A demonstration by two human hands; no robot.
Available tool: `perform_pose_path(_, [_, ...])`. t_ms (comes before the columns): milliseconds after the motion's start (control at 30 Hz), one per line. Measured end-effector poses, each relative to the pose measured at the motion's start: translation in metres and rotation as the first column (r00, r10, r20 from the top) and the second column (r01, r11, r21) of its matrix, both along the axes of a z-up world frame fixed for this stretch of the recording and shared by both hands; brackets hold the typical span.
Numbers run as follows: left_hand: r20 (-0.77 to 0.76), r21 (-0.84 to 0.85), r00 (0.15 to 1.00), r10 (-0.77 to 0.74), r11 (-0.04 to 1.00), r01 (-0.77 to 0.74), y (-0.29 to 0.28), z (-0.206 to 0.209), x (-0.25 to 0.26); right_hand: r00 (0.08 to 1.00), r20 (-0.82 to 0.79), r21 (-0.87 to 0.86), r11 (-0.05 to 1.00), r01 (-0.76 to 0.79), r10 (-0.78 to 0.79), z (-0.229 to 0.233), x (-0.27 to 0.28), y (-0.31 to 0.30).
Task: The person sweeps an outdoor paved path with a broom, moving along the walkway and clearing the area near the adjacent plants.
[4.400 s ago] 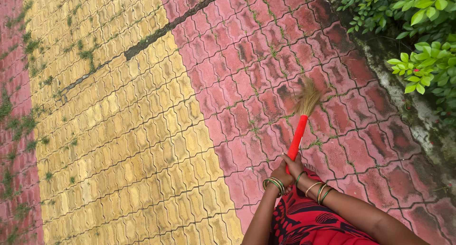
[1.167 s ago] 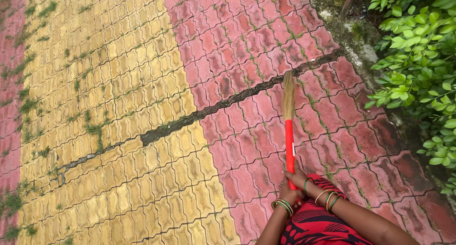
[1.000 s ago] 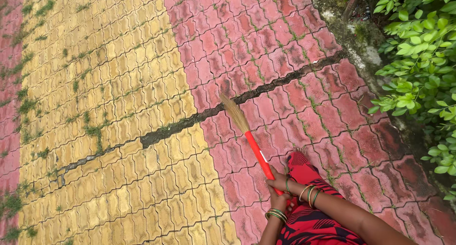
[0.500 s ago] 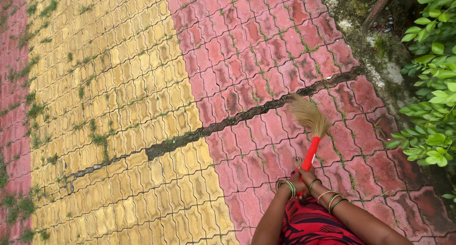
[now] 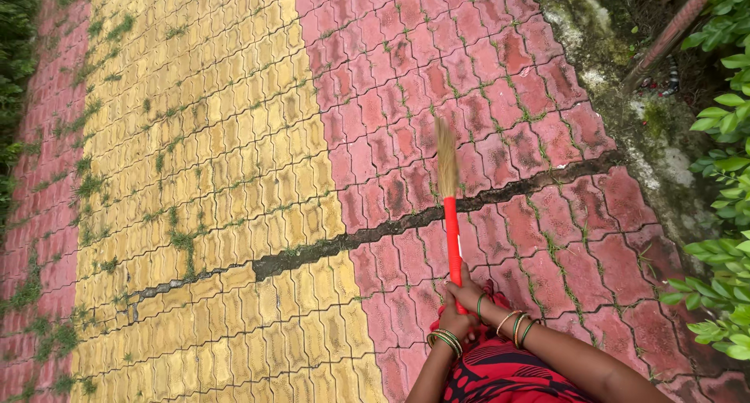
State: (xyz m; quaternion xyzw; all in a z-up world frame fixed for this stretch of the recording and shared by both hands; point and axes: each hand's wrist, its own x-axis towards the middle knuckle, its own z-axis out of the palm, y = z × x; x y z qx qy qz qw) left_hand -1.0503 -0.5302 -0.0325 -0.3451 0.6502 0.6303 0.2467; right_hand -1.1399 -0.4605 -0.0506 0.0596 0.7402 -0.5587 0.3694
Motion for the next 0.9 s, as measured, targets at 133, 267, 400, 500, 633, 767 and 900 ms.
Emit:
perform_pose_path(133, [-0.048, 0.094, 0.961, 0.271, 0.959, -0.266, -0.018, -0.006, -0.019, 0.864, 0.022, 0.089, 0.86, -0.503, 0.503, 0.006, -0.02, -0.039])
perform_pose_path(267, [0.079, 0.202, 0.901, 0.426, 0.879, -0.433, -0.04, -0.019, -0.069, 0.793, 0.098, 0.11, 0.786, -0.609, 0.601, 0.005, -0.057, -0.046])
perform_pose_path(400, [0.106, 0.276, 0.994, -0.012, 0.961, -0.017, -0.054, -0.034, -0.122, 0.925, 0.24, 0.075, 0.944, -0.32, 0.294, 0.009, -0.098, -0.046])
perform_pose_path(500, [0.13, 0.255, 0.927, -0.352, 0.915, 0.312, -0.049, -0.038, -0.165, 0.937, 0.225, 0.106, 0.962, 0.251, -0.269, 0.007, -0.125, -0.042])
perform_pose_path(633, [0.068, 0.089, 0.76, -0.646, 0.763, 0.64, -0.057, -0.029, -0.227, 0.805, 0.147, 0.304, 0.801, 0.516, -0.575, 0.001, -0.158, -0.041])
perform_pose_path(767, [-0.034, -0.312, 0.586, -0.809, 0.566, 0.763, -0.095, -0.025, -0.27, 0.68, 0.064, 0.196, 0.677, 0.709, -0.73, -0.006, -0.191, -0.072])
perform_pose_path(900, [0.004, -0.234, 0.738, -0.675, 0.717, 0.657, -0.136, -0.021, -0.266, 0.799, -0.063, 0.082, 0.795, 0.601, -0.597, -0.011, -0.215, -0.111])
